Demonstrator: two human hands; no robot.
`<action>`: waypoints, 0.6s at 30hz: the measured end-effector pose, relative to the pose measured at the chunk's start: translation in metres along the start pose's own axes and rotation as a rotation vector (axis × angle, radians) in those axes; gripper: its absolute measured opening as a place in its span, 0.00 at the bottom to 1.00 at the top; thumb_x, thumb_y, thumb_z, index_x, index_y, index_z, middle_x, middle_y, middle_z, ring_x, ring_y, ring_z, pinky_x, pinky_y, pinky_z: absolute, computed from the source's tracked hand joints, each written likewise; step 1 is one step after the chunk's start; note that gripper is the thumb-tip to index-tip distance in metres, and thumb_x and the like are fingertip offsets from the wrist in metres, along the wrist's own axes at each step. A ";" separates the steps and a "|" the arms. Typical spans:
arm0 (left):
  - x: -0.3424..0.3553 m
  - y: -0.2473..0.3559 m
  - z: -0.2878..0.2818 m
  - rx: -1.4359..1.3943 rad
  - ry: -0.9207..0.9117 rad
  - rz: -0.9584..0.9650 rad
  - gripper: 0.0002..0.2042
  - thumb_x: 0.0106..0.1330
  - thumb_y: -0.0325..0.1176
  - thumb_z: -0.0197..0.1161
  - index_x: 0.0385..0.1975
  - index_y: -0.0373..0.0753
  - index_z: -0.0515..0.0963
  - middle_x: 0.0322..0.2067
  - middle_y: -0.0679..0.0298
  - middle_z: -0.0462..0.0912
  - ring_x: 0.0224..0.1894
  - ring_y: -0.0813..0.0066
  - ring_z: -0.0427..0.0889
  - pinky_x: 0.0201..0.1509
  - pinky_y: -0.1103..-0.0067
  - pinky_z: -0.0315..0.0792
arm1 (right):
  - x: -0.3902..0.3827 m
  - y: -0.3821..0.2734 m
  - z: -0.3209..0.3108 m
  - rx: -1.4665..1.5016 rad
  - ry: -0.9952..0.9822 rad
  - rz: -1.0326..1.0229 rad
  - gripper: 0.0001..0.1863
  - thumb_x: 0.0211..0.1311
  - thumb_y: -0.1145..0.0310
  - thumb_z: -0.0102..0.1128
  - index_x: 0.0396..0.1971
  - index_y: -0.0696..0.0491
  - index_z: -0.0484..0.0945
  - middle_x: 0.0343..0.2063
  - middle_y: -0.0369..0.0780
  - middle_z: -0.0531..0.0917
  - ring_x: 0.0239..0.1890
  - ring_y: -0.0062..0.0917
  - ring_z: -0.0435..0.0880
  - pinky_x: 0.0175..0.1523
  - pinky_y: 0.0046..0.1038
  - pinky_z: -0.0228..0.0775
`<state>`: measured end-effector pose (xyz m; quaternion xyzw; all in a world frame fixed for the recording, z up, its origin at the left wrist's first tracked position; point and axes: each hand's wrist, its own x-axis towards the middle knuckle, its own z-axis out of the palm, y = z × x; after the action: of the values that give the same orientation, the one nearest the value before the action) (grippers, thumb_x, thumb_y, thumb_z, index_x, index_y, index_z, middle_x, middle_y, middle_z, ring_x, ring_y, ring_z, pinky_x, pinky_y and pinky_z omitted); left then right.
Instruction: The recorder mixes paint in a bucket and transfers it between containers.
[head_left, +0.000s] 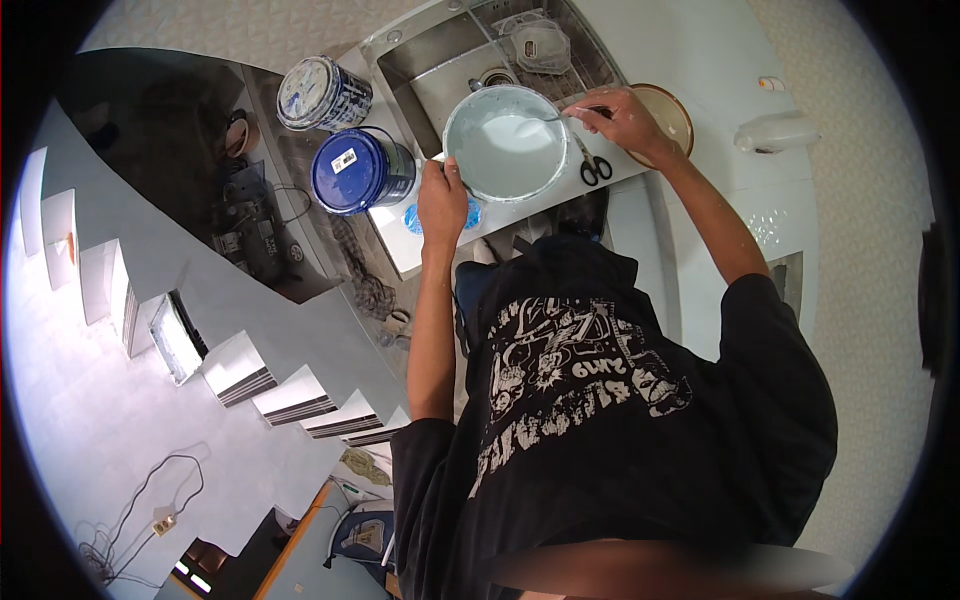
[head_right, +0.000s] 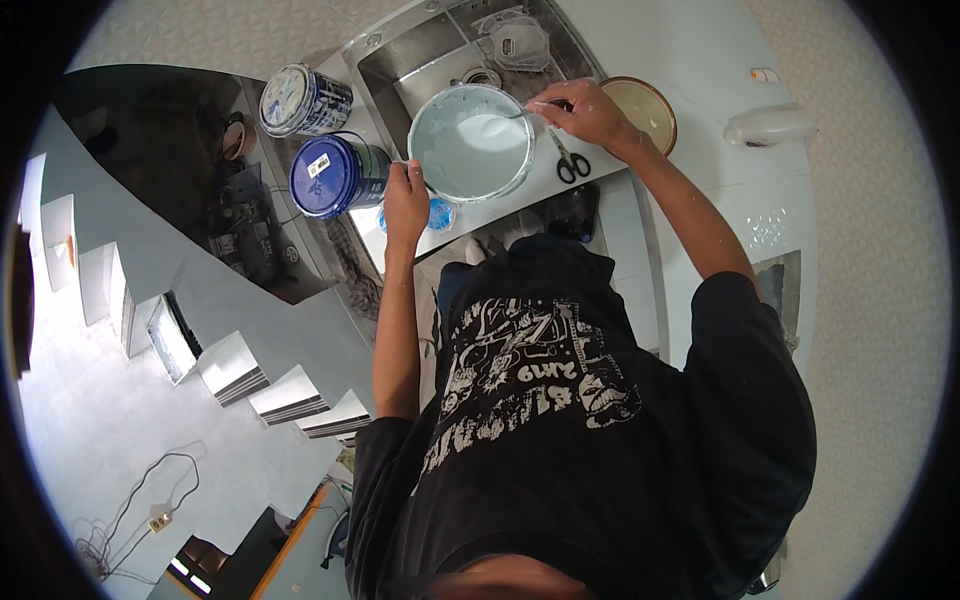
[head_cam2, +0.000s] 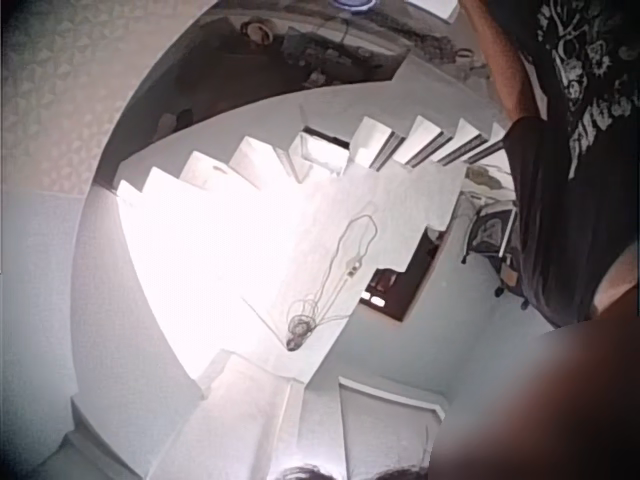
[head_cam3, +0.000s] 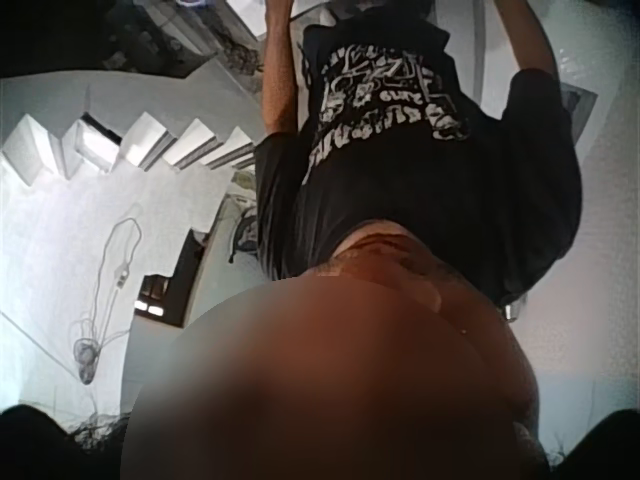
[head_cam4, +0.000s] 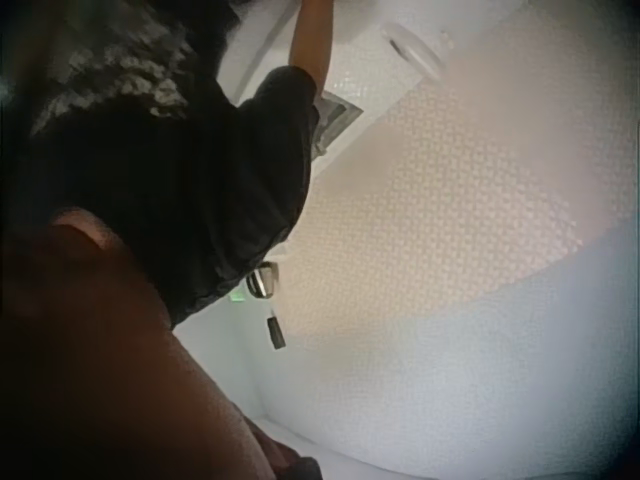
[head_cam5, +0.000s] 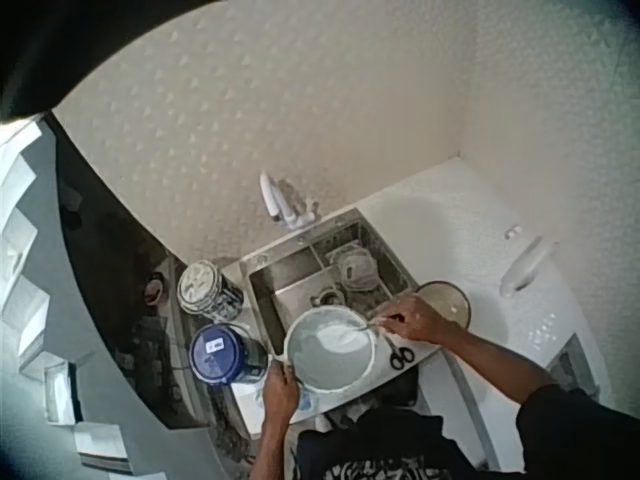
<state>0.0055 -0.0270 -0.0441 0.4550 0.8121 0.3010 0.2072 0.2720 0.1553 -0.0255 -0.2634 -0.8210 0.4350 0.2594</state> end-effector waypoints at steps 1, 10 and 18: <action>-0.002 -0.002 -0.001 0.000 0.008 0.014 0.18 0.75 0.43 0.47 0.34 0.30 0.70 0.32 0.40 0.78 0.35 0.37 0.77 0.38 0.55 0.67 | 0.001 -0.007 0.000 0.004 -0.002 -0.002 0.08 0.65 0.73 0.60 0.38 0.57 0.86 0.20 0.34 0.80 0.22 0.16 0.73 0.29 0.22 0.67; -0.006 -0.006 0.000 -0.014 -0.001 0.005 0.18 0.75 0.43 0.47 0.34 0.31 0.69 0.33 0.40 0.78 0.37 0.36 0.76 0.39 0.55 0.67 | -0.001 -0.012 -0.003 0.203 0.026 0.102 0.08 0.65 0.74 0.60 0.39 0.59 0.85 0.22 0.35 0.79 0.24 0.14 0.73 0.31 0.20 0.67; -0.003 -0.013 0.003 -0.046 0.057 0.048 0.18 0.76 0.43 0.48 0.34 0.31 0.68 0.29 0.40 0.77 0.35 0.38 0.77 0.37 0.57 0.68 | -0.003 -0.016 0.002 0.196 0.030 0.201 0.09 0.66 0.71 0.59 0.37 0.60 0.84 0.20 0.33 0.79 0.23 0.13 0.72 0.30 0.19 0.66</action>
<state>0.0012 -0.0339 -0.0548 0.4605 0.7993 0.3376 0.1871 0.2693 0.1446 -0.0140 -0.3241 -0.7403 0.5327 0.2514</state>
